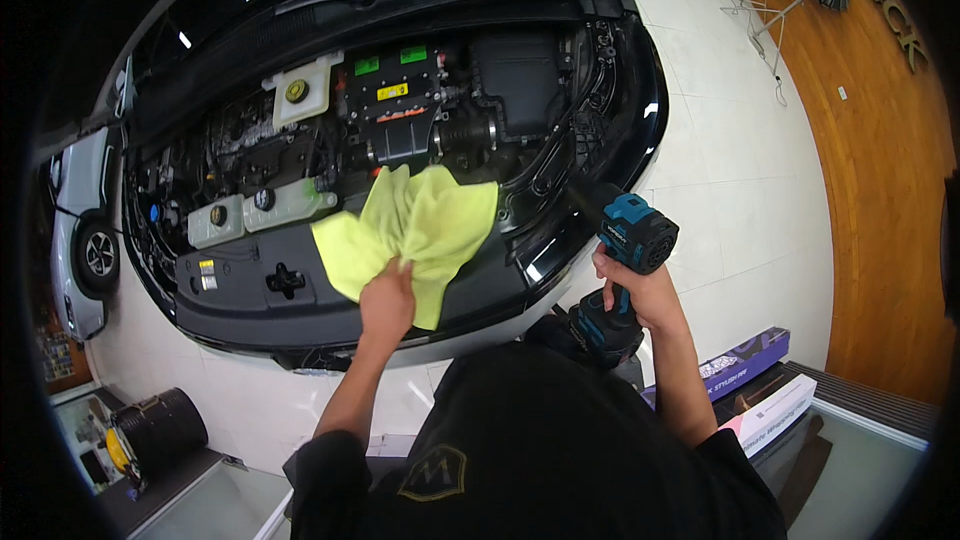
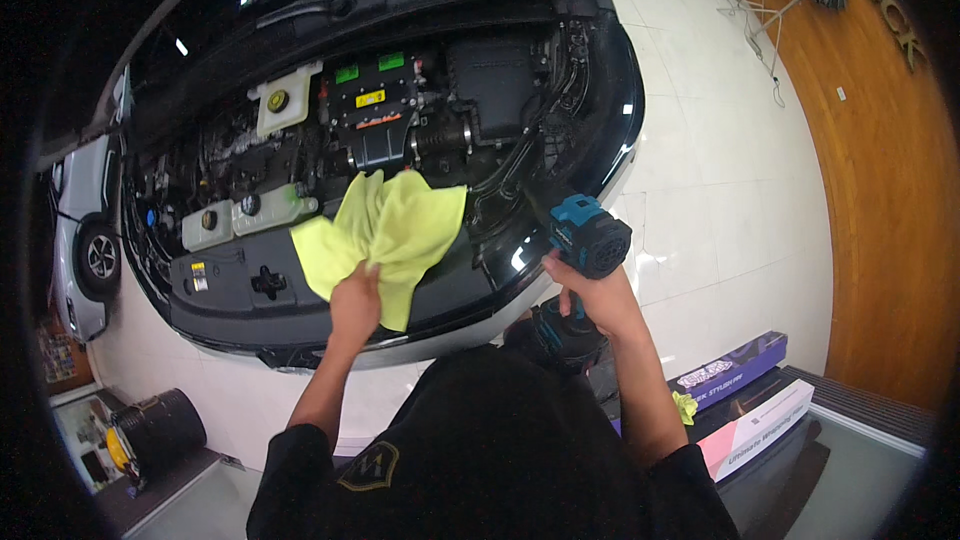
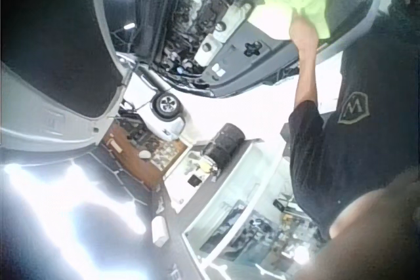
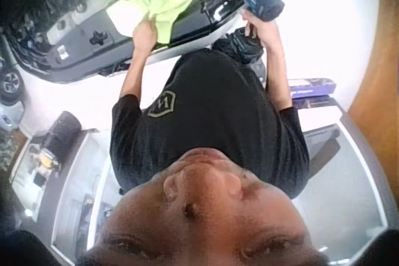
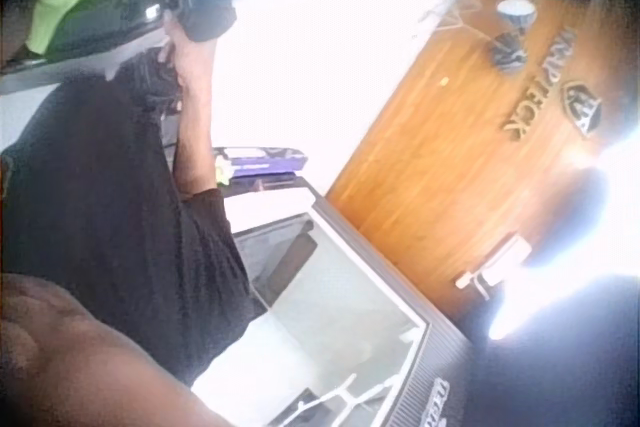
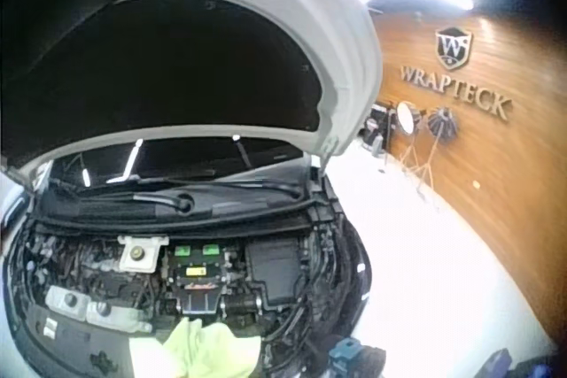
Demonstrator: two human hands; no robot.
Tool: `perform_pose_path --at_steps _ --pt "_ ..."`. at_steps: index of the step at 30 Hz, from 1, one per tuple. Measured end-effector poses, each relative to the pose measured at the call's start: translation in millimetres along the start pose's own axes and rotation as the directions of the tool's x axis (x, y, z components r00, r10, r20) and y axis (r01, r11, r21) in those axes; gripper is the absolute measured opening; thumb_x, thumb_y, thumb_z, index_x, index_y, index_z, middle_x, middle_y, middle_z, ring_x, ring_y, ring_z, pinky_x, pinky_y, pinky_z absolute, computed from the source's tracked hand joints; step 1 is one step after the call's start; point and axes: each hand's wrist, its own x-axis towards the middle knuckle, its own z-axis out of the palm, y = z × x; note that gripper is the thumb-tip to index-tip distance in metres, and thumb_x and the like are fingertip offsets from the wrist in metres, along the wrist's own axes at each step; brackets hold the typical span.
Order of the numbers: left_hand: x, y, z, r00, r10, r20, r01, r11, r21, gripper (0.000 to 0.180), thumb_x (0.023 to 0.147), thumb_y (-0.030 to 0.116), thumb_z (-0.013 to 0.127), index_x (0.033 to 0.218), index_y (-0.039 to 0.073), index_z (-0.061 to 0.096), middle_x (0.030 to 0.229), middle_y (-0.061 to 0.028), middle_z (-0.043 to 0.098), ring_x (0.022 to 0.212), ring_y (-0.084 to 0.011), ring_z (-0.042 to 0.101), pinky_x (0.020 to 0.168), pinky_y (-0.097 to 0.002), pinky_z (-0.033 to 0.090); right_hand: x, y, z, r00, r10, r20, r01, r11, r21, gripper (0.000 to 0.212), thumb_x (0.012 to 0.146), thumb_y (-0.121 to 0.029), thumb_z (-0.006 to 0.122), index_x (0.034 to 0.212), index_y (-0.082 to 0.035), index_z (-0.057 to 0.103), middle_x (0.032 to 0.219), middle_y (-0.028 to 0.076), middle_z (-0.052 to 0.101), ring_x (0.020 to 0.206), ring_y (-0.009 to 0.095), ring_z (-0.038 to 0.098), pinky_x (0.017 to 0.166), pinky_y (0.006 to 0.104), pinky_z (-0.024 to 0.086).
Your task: The person wipes the engine bay of a white car with a yellow microfiber cloth. They hold a blue power tool in their left hand while wiping with their right. The person applies a liquid from a yellow bottle onto the cloth and continues wiping the engine cover and surrounding components.
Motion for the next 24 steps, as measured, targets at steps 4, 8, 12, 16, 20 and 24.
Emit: perform_pose_path --at_steps 4,8,12,16,20,24 --pt "12 -7 -34 0.931 -0.019 0.365 0.363 -0.082 -0.928 0.046 0.108 0.035 0.047 0.128 -0.003 0.063 0.120 -0.0186 0.070 0.099 -0.0314 0.073 0.092 -0.0429 0.056 17 -3 -18 1.000 -0.029 -0.012 0.030 0.997 0.065 0.018 0.088 -0.006 0.075 0.102 0.000 0.065 0.084 0.008 0.062 0.057 0.014 0.059 0.044 0.0264 0.049" --pt "17 58 -49 0.997 -0.015 0.078 0.058 -0.539 -0.840 0.046 0.108 0.035 0.046 0.129 -0.003 0.061 0.122 -0.0182 0.069 0.098 -0.0306 0.072 0.091 -0.0418 0.056 27 -1 -46 0.999 0.020 -0.037 -0.016 0.995 0.095 0.023 0.090 -0.011 0.074 0.108 0.000 0.063 0.084 0.007 0.061 0.056 0.015 0.059 0.044 0.0266 0.049" --pt "22 86 -41 0.960 -0.253 -0.123 -0.224 -0.420 -0.880 0.044 0.107 0.034 0.047 0.129 -0.002 0.061 0.121 -0.0173 0.069 0.097 -0.0292 0.071 0.089 -0.0406 0.056 37 -10 -58 0.998 0.005 -0.062 -0.002 0.998 0.058 0.022 0.091 -0.014 0.074 0.105 -0.001 0.063 0.080 0.007 0.061 0.049 0.016 0.059 0.044 0.0273 0.048" --pt "24 99 -52 0.890 -0.378 -0.253 -0.359 -0.241 -0.902 0.043 0.107 0.033 0.047 0.128 -0.001 0.061 0.119 -0.0164 0.068 0.096 -0.0278 0.070 0.087 -0.0393 0.055 53 -17 -68 0.999 0.048 -0.003 -0.048 0.999 0.011 0.023 0.090 -0.016 0.074 0.104 -0.002 0.063 0.077 0.007 0.060 0.048 0.016 0.059 0.044 0.0280 0.048" --pt "27 102 -62 0.835 -0.427 -0.347 -0.415 -0.076 -0.907 0.041 0.107 0.032 0.047 0.128 -0.001 0.060 0.118 -0.0156 0.068 0.095 -0.0264 0.069 0.084 -0.0380 0.055 60 -35 -62 0.996 0.041 0.081 -0.041 0.999 -0.009 0.021 0.090 -0.013 0.074 0.103 -0.001 0.063 0.078 0.007 0.059 0.054 0.015 0.058 0.046 0.0275 0.048" --pt "15 99 -80 0.768 -0.452 -0.455 -0.479 0.067 -0.875 0.040 0.107 0.032 0.048 0.127 0.000 0.060 0.116 -0.0147 0.068 0.093 -0.0251 0.069 0.082 -0.0368 0.055 62 -43 -52 0.987 -0.010 0.163 0.022 0.997 -0.071 0.024 0.090 -0.012 0.073 0.107 0.001 0.061 0.076 0.007 0.059 0.050 0.015 0.057 0.048 0.0271 0.048"
